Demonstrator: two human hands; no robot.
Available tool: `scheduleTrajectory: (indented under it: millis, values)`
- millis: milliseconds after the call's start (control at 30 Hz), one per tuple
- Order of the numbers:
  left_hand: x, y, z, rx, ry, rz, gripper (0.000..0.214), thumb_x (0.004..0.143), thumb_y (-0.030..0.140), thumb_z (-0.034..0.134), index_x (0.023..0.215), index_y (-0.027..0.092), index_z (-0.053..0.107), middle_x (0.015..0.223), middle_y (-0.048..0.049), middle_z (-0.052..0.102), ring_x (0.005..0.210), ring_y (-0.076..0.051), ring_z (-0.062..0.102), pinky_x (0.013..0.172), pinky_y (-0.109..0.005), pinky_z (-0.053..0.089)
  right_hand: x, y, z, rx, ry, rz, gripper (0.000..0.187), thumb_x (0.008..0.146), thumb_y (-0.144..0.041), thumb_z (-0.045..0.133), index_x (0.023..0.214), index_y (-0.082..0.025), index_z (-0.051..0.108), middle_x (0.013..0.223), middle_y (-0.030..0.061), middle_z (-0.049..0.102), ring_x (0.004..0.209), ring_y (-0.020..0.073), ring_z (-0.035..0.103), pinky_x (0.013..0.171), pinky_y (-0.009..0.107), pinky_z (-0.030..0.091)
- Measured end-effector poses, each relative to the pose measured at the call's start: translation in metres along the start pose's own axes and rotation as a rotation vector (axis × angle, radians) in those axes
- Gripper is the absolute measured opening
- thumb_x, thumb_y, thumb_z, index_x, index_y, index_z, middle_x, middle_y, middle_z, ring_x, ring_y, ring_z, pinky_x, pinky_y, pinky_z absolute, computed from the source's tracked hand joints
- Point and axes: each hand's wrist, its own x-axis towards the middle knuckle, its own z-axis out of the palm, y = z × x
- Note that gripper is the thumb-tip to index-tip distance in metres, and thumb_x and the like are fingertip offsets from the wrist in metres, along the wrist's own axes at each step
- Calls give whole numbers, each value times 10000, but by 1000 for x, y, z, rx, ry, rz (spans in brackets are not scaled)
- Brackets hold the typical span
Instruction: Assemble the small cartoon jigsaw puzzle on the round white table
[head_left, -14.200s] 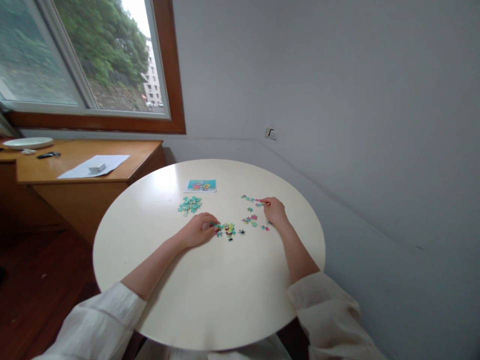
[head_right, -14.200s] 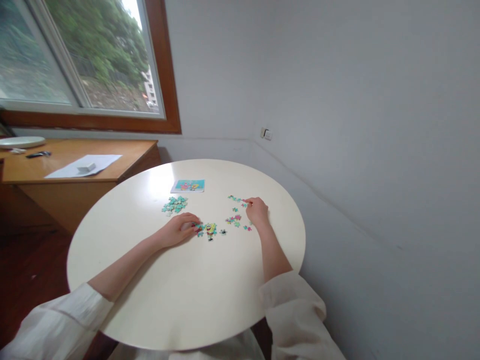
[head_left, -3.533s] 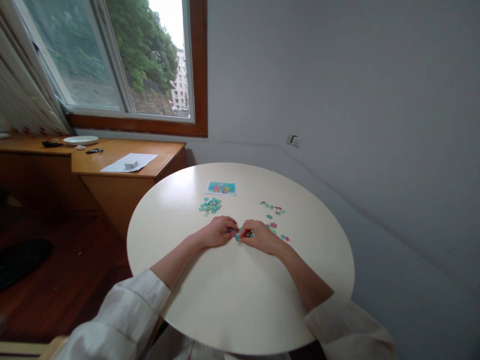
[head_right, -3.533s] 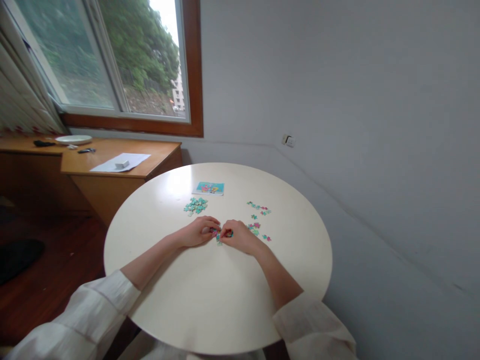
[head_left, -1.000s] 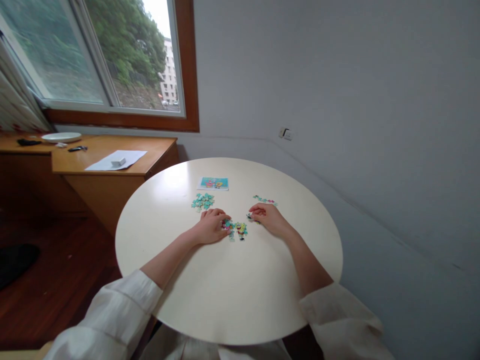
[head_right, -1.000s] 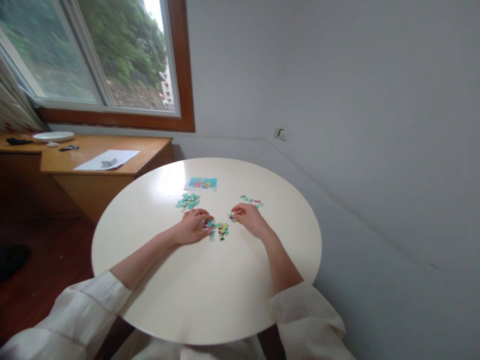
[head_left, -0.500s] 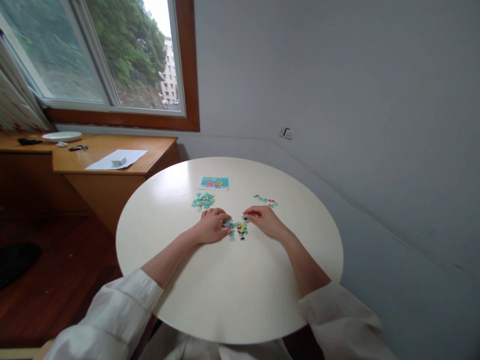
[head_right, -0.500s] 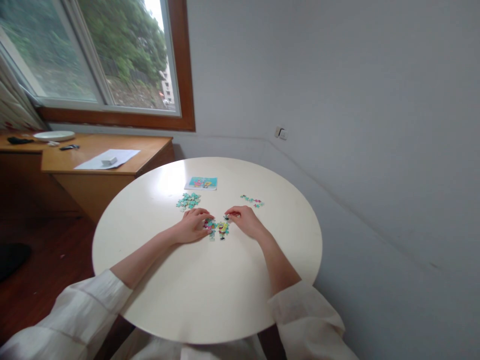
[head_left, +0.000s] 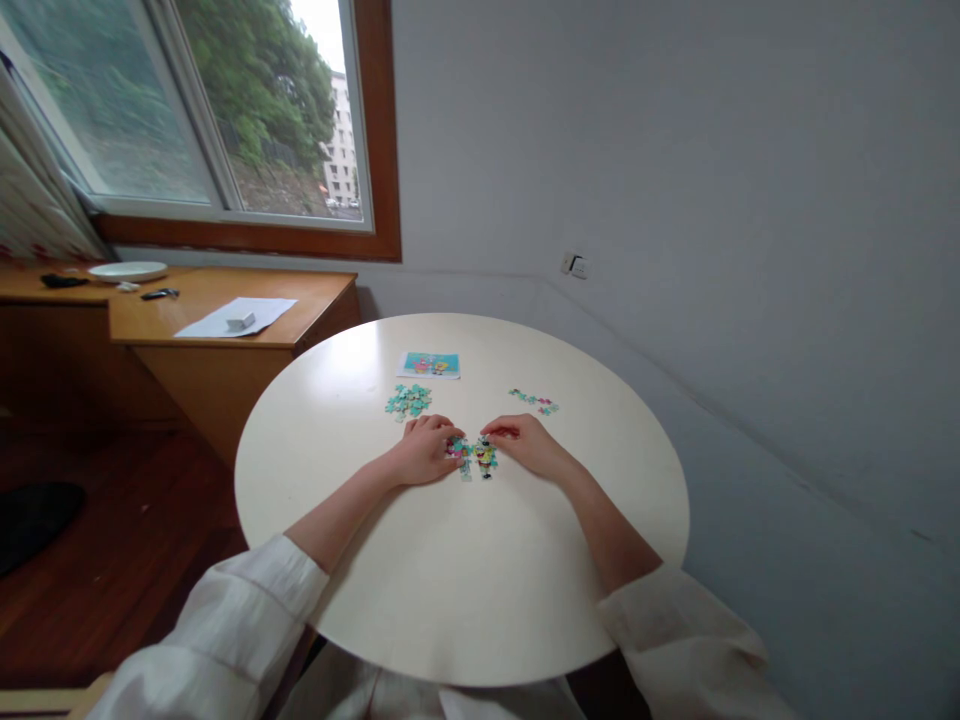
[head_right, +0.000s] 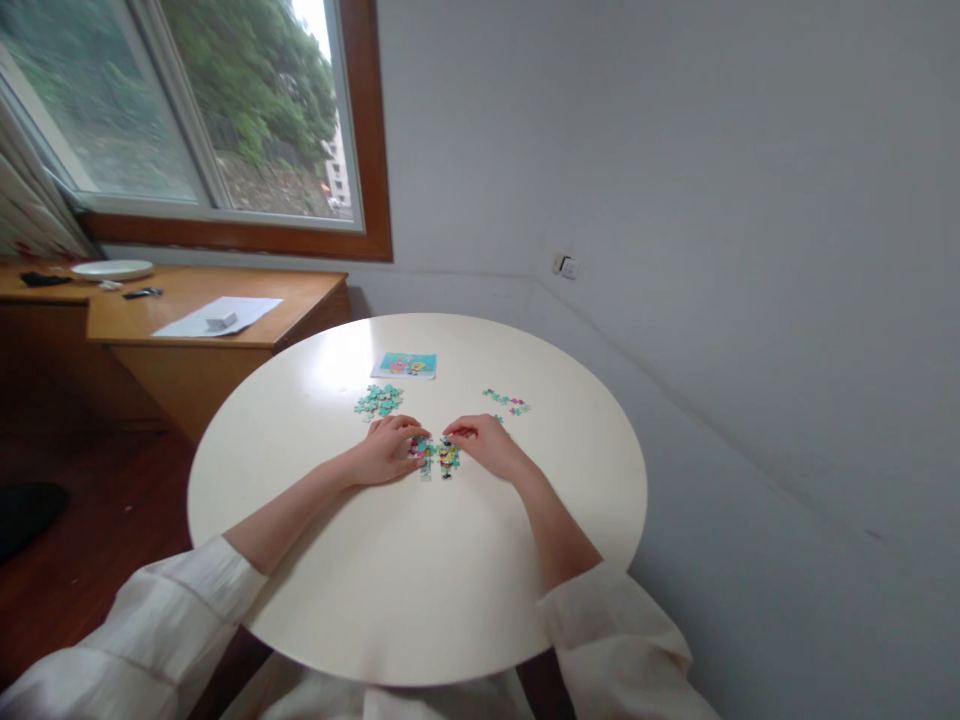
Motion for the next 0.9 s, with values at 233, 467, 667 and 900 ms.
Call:
scheduleTrajectory:
  millis: [233, 467, 667, 900]
  values:
    - [0, -1, 0, -6, 3, 0, 437, 751, 481, 509, 1124, 257, 549, 1167, -80, 509, 1099, -271, 429, 981, -454, 277, -4, -8, 4, 39, -120, 18, 192, 704, -274, 582, 765, -123, 683, 695, 48, 659, 638, 127, 558, 606, 242, 424]
    - [0, 0, 0, -2, -4, -10, 445, 744, 483, 515, 1132, 268, 547, 1177, -81, 504, 1118, -286, 416, 979, -467, 277, -5, -9, 9, 76, -196, 26, 180, 684, -295, 619, 739, -139, 690, 678, 39, 661, 632, 128, 564, 593, 239, 422]
    - [0, -1, 1, -5, 1, -8, 448, 741, 479, 519, 1130, 258, 550, 1181, -82, 502, 1122, -285, 416, 982, -465, 276, -5, -12, 11, 55, -223, 15, 160, 680, -275, 624, 730, -140, 695, 651, 28, 655, 613, 121, 548, 585, 230, 411]
    - [1, -2, 2, 1, 2, -2, 446, 740, 476, 525, 1126, 254, 554, 1179, -88, 504, 1116, -283, 418, 977, -466, 280, -6, -12, 12, 41, -255, 12, 175, 685, -285, 622, 741, -138, 700, 650, 31, 655, 601, 116, 534, 565, 225, 402]
